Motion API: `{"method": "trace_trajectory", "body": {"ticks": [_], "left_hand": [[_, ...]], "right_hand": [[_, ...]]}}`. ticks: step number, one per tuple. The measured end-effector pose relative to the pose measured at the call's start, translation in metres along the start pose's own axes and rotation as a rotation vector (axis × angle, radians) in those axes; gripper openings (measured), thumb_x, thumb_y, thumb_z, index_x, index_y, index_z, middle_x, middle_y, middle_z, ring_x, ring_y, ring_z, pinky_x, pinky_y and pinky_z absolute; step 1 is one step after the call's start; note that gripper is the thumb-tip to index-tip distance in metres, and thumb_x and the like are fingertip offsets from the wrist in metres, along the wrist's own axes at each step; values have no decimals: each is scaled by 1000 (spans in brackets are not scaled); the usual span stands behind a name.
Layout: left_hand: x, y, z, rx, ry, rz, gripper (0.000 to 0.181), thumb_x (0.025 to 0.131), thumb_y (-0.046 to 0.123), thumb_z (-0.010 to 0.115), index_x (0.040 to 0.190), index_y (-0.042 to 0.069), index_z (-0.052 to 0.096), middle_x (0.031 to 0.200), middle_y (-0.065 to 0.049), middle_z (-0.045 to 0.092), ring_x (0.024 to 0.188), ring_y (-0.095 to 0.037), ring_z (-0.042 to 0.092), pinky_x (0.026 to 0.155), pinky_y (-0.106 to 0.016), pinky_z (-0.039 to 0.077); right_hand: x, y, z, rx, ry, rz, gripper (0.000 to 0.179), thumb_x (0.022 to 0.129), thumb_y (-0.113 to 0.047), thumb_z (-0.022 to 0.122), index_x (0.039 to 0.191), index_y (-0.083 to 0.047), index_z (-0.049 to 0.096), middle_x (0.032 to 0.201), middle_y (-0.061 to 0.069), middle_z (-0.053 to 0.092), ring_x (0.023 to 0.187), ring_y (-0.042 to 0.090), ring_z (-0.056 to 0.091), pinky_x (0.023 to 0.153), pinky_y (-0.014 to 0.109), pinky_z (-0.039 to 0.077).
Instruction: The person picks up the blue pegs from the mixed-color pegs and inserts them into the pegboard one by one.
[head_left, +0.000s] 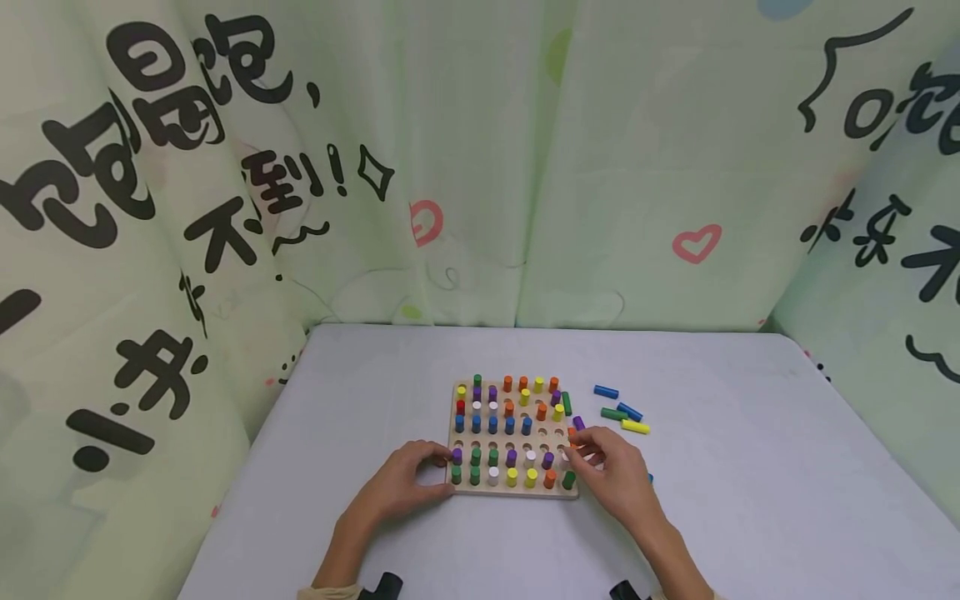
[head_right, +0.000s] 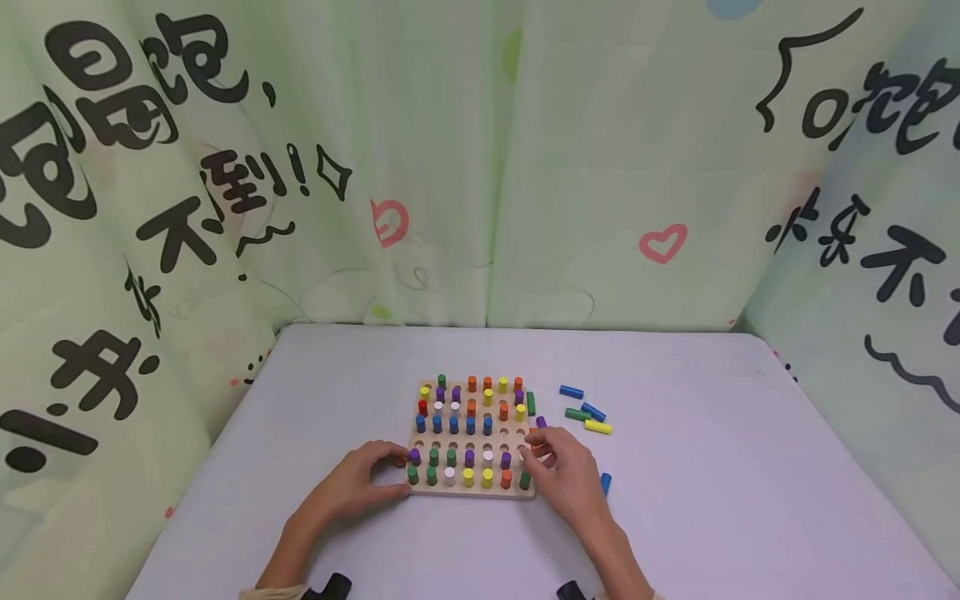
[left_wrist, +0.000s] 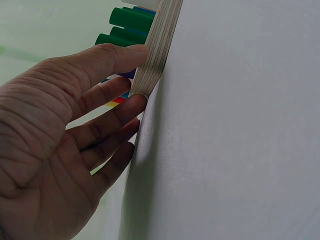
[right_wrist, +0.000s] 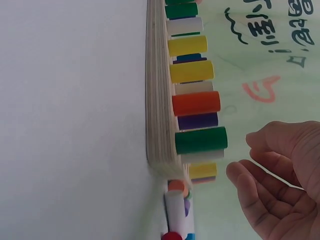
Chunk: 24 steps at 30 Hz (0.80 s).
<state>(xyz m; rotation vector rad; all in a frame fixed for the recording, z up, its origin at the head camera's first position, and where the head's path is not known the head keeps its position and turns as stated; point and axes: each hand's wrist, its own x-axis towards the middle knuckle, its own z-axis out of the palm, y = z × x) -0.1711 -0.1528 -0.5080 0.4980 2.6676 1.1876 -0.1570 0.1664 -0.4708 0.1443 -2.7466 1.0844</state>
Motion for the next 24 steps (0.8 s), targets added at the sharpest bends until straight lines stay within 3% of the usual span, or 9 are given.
{"method": "trace_trajectory", "body": {"ticks": [13, 24], "left_hand": [[-1, -2, 1, 0, 9, 14, 42, 85, 26, 84, 121, 9, 69, 112, 2, 68, 106, -19, 60, 100, -49, 51], [1, -1, 1, 11, 10, 20, 41, 85, 24, 84, 120, 10, 69, 111, 2, 68, 106, -19, 60, 100, -49, 51]], "right_hand": [[-8, 10, -12, -14, -7, 59, 19, 91, -11, 77, 109, -4, 73, 100, 5, 71, 82, 14, 62, 69, 17, 52], [-15, 20, -22, -42, -2, 117, 20, 91, -11, 77, 109, -3, 72, 104, 7, 72, 90, 19, 65, 74, 20, 55]]}}
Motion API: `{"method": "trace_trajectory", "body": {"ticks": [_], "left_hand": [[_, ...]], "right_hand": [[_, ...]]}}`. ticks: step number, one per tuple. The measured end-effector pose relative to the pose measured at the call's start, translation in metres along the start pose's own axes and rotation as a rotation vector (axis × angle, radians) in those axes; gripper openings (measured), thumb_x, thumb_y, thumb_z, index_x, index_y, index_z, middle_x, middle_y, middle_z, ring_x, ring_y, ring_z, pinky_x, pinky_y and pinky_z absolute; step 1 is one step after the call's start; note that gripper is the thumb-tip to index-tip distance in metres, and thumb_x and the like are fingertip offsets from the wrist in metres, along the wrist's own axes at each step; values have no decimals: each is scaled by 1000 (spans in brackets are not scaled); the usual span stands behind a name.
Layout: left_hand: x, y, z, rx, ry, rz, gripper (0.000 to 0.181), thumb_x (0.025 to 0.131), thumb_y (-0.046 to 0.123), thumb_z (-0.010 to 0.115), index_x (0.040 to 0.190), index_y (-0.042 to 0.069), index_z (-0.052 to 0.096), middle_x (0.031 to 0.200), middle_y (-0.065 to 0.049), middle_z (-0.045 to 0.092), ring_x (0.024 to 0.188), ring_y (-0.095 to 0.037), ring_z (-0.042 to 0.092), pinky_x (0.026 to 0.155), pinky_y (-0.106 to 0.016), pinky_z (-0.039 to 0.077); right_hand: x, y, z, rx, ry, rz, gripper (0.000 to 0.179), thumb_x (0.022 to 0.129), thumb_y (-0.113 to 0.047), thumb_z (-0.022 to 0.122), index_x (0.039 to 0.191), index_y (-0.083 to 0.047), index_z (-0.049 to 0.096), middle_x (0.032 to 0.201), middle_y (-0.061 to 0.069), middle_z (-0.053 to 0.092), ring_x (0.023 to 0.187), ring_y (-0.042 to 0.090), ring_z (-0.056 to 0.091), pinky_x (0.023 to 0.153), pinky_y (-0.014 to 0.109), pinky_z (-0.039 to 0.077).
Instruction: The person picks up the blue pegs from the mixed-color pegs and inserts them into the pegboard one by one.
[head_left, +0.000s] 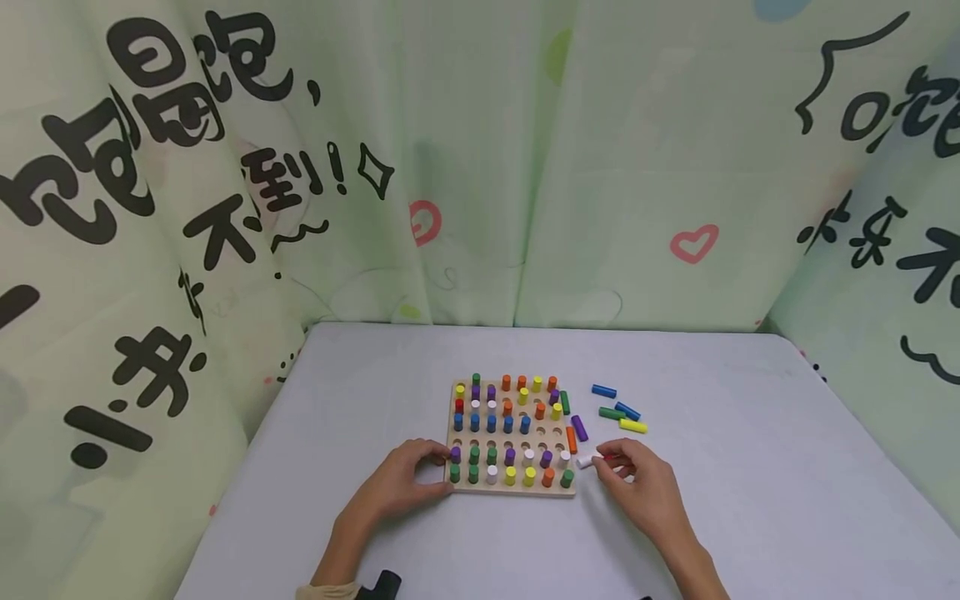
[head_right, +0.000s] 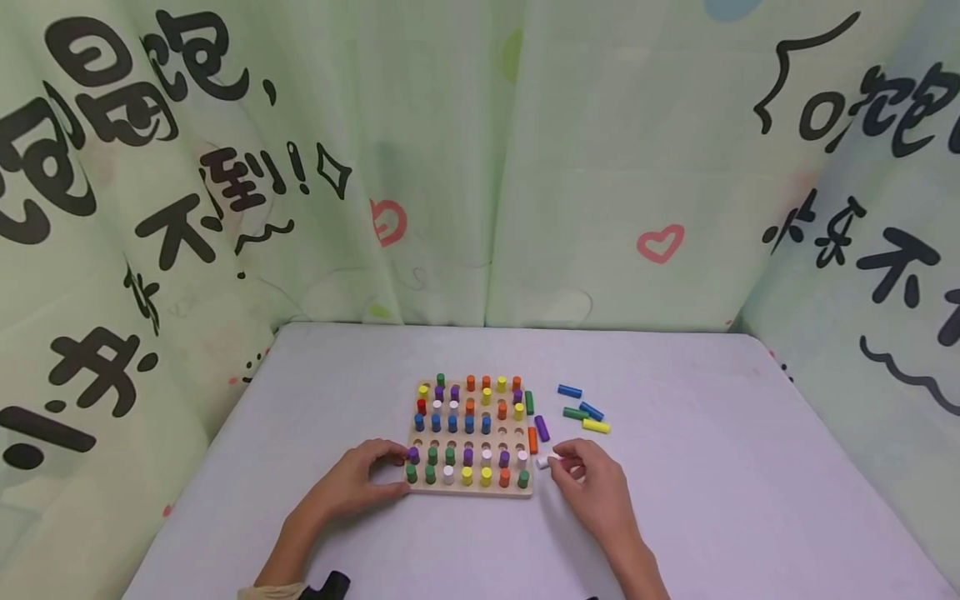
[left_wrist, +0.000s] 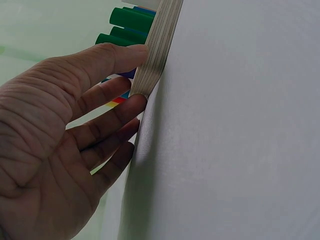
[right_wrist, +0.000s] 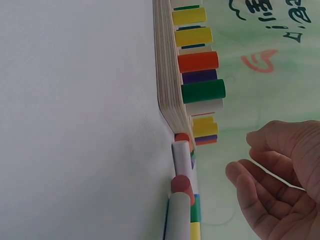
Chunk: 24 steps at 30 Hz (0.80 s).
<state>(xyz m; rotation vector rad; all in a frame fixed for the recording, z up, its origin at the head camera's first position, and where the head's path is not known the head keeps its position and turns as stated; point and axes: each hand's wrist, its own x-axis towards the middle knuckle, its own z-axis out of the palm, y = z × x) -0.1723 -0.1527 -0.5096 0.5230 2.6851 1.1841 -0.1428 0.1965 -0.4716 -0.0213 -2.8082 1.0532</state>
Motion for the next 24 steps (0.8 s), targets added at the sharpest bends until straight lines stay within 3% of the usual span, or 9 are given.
{"method": "trace_trajectory", "body": {"ticks": [12, 24], "left_hand": [[0, 1, 0, -3, -5, -9, 42, 85, 26, 84, 121, 10, 69, 113, 2, 68, 107, -20, 60, 101, -51, 50], [0, 1, -1, -3, -11, 1, 42, 86, 26, 83, 121, 10, 68, 112, 2, 68, 107, -19, 60, 100, -49, 51]], "right_hand": [[-3, 12, -10, -33, 15, 36, 25, 91, -13, 77, 113, -2, 70, 108, 11, 71, 93, 23, 67, 73, 15, 52], [-9, 25, -25, -73, 41, 103, 27, 93, -15, 76, 114, -1, 69, 108, 14, 72, 92, 26, 67, 71, 18, 53]]}}
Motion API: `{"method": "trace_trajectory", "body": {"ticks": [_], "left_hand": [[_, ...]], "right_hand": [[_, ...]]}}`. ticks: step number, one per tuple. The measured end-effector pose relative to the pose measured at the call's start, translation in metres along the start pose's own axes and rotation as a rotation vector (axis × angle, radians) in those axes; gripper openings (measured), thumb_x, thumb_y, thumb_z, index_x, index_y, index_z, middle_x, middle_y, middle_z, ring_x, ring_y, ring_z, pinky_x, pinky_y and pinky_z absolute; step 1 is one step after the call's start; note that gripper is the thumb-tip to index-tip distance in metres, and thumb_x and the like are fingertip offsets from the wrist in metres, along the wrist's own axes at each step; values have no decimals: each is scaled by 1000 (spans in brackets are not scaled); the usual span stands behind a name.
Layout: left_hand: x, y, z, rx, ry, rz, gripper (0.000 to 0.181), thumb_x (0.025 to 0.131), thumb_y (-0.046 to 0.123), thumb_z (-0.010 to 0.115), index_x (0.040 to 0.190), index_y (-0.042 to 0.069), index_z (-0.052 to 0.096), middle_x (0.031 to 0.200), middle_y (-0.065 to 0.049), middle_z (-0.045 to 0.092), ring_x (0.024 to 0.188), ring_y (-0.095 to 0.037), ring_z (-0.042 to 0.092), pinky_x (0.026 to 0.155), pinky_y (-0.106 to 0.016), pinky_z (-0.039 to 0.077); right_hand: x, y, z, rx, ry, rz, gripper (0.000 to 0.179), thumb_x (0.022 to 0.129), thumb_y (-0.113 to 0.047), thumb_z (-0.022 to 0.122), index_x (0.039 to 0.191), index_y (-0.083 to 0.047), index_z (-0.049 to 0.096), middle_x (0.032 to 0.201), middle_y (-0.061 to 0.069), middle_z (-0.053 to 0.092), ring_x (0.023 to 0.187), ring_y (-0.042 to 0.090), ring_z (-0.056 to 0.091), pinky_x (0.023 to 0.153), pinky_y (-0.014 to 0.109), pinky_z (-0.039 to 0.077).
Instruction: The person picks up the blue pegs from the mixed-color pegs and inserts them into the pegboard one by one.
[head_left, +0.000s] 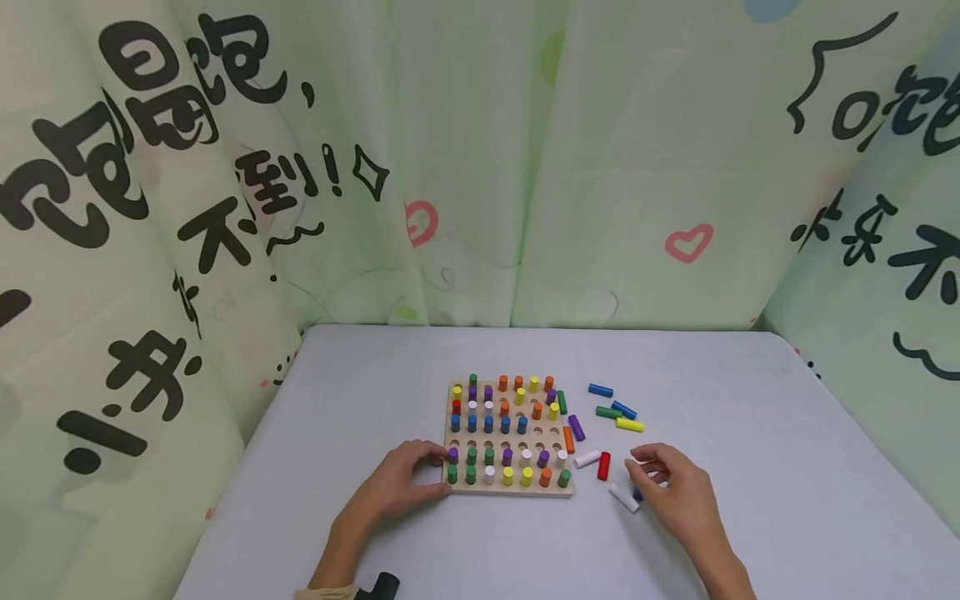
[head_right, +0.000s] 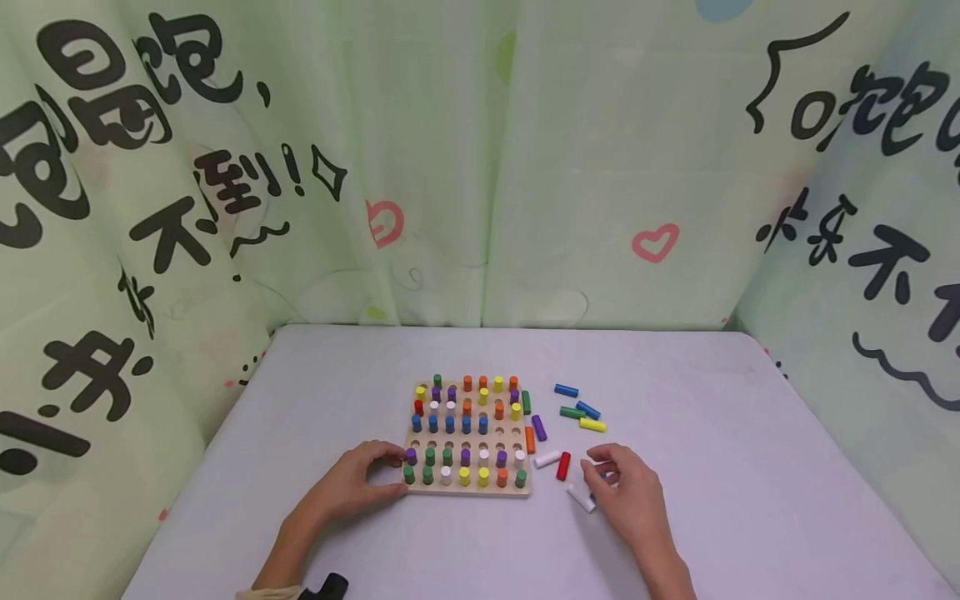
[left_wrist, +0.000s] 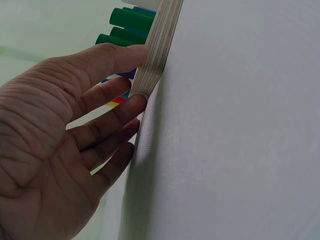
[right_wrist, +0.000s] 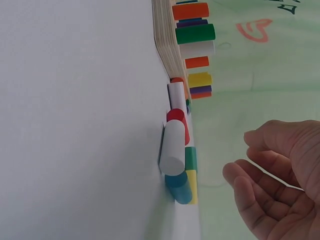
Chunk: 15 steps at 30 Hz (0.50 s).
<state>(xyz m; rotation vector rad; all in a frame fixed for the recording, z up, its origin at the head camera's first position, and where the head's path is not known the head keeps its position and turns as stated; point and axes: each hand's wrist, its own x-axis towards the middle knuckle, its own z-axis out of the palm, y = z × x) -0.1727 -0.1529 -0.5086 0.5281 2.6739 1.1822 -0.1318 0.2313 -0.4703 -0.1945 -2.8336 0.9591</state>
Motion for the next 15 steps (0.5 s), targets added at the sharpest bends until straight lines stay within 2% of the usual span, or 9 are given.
{"method": "trace_trajectory", "body": {"ticks": [10, 15], "left_hand": [[0, 1, 0, -1, 3, -11, 43, 85, 26, 84, 122, 10, 68, 114, 1, 68, 108, -20, 60, 101, -50, 50], [0, 1, 1, -6, -1, -17, 43, 85, 26, 84, 122, 10, 68, 114, 1, 68, 108, -19, 60, 101, -50, 51]], "right_hand": [[-3, 12, -5, -23, 0, -10, 25, 92, -16, 76, 110, -1, 70, 103, 12, 73, 88, 24, 67, 69, 20, 52], [-4, 17, -6, -34, -27, -6, 26, 92, -16, 76, 111, 1, 70, 101, 12, 73, 84, 22, 66, 66, 21, 51]]}}
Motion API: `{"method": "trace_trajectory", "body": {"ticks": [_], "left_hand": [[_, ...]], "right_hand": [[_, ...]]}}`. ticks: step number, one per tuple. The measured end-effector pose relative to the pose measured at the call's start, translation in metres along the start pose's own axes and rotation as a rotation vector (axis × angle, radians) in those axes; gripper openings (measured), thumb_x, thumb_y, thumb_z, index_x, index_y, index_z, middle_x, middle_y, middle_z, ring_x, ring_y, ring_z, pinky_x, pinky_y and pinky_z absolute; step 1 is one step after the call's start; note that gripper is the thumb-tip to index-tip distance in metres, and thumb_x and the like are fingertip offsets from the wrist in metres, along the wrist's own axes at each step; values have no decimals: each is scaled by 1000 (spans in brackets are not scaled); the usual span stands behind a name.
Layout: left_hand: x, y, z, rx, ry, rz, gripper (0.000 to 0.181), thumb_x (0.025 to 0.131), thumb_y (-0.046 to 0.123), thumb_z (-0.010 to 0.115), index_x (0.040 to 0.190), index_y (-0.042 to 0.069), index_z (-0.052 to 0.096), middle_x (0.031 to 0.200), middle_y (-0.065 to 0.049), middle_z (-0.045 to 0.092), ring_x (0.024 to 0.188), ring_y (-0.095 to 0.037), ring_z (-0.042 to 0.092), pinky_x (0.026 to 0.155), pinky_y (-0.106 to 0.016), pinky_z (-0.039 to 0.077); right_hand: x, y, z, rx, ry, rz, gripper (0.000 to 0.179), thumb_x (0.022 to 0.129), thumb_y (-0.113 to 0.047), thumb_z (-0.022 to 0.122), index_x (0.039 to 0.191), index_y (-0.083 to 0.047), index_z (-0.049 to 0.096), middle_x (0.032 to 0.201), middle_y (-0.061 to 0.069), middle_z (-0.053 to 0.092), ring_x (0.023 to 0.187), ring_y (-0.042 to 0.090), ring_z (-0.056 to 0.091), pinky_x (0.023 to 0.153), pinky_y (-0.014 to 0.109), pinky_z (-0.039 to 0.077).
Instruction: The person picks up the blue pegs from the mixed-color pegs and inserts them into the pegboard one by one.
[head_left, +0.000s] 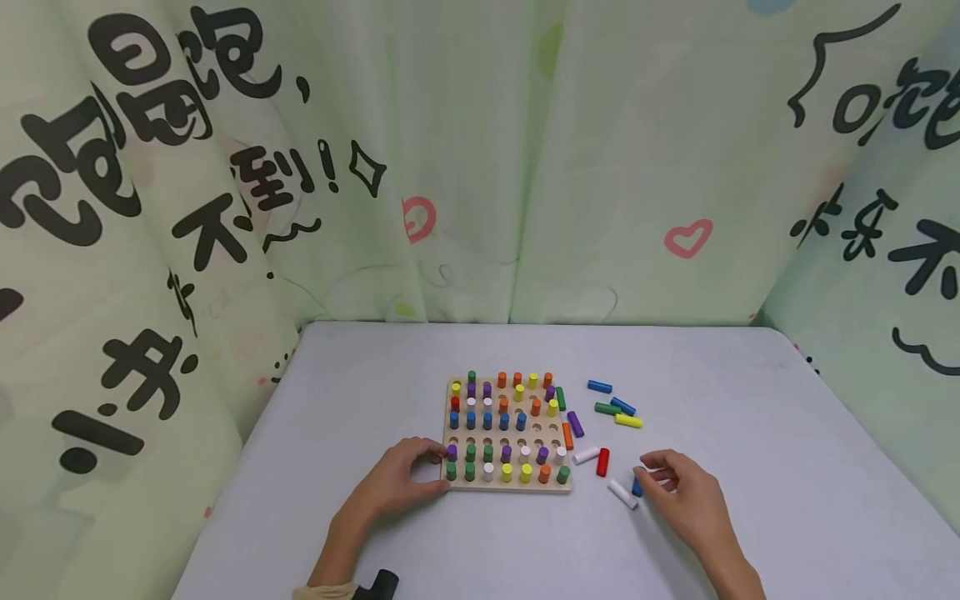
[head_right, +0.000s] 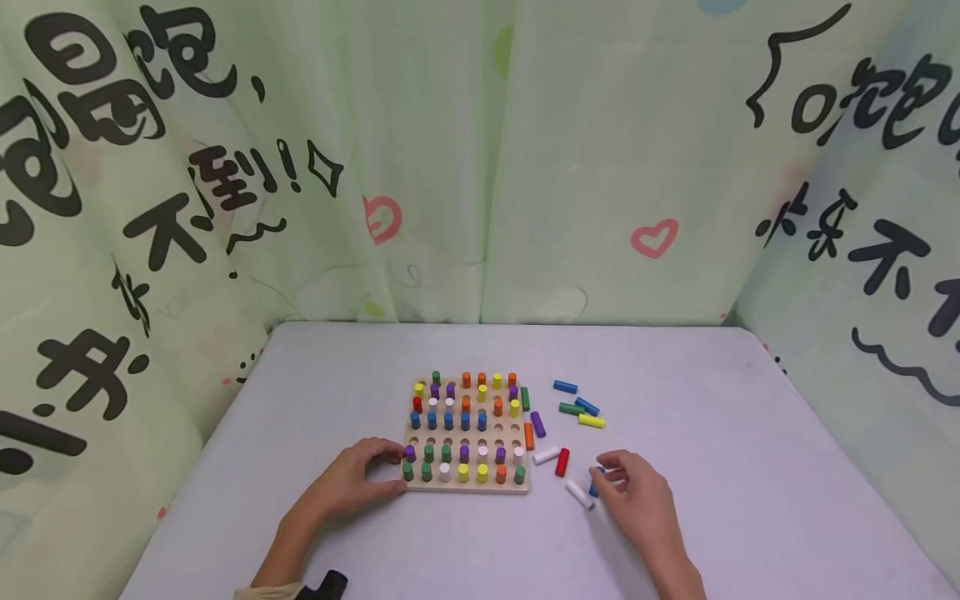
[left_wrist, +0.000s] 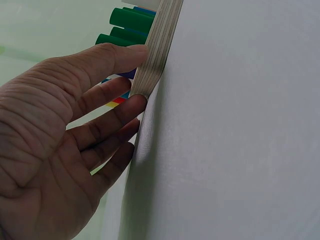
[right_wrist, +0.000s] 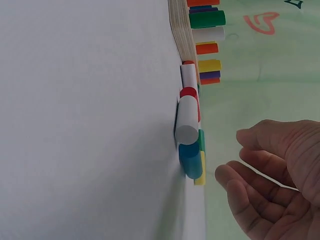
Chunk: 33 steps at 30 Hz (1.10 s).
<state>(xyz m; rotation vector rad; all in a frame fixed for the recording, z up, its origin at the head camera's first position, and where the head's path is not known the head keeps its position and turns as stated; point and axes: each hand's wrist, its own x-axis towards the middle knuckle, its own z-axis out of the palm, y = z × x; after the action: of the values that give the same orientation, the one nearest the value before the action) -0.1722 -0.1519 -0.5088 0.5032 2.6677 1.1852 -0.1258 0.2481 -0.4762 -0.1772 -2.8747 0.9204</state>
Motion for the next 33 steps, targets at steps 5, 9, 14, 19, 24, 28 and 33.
{"method": "trace_trajectory", "body": {"ticks": [5, 9, 14, 19, 24, 28, 33], "left_hand": [[0, 0, -1, 4, 0, 3, 43, 86, 26, 84, 122, 10, 68, 114, 2, 67, 108, -19, 59, 101, -50, 51], [0, 0, -1, 3, 0, 8, 43, 86, 25, 83, 123, 10, 68, 113, 2, 67, 108, -19, 59, 101, -49, 51], [0, -1, -2, 4, 4, 10, 43, 86, 26, 84, 123, 10, 68, 113, 2, 67, 108, -18, 59, 101, -49, 51], [0, 0, -2, 4, 8, 9, 43, 86, 26, 84, 123, 10, 68, 114, 1, 67, 108, -19, 60, 101, -50, 51], [0, 1, -2, 13, 10, 14, 43, 86, 26, 84, 122, 10, 68, 114, 1, 68, 108, -19, 59, 101, -50, 50], [0, 1, -2, 11, 10, 14, 43, 86, 27, 84, 122, 10, 68, 113, 2, 67, 108, -19, 59, 101, -50, 50], [0, 1, -1, -2, 6, 9, 43, 85, 28, 84, 122, 10, 68, 113, 2, 67, 108, -19, 59, 101, -50, 51]], "right_hand": [[-1, 3, 0, -14, -5, 9, 26, 90, -15, 77, 110, 1, 70, 99, 12, 74, 83, 22, 67, 66, 26, 53], [1, 5, 2, -23, -38, 38, 30, 89, -16, 79, 111, 1, 69, 99, 12, 73, 82, 22, 68, 70, 34, 58], [3, 5, 5, -33, -95, 70, 33, 89, -18, 80, 113, 1, 69, 100, 11, 72, 83, 22, 68, 75, 41, 61], [5, 6, 7, -51, -117, 62, 36, 88, -17, 81, 115, 2, 68, 101, 11, 71, 82, 22, 68, 75, 42, 61], [6, 6, 7, -68, -124, 61, 36, 87, -16, 81, 115, 2, 68, 99, 10, 71, 82, 21, 66, 74, 42, 60], [7, 7, 8, -78, -129, 61, 36, 87, -14, 81, 116, 3, 68, 99, 10, 71, 83, 21, 66, 76, 43, 60], [8, 8, 8, -95, -134, 60, 35, 87, -11, 79, 116, 4, 67, 96, 9, 71, 83, 21, 65, 77, 44, 59]]}}
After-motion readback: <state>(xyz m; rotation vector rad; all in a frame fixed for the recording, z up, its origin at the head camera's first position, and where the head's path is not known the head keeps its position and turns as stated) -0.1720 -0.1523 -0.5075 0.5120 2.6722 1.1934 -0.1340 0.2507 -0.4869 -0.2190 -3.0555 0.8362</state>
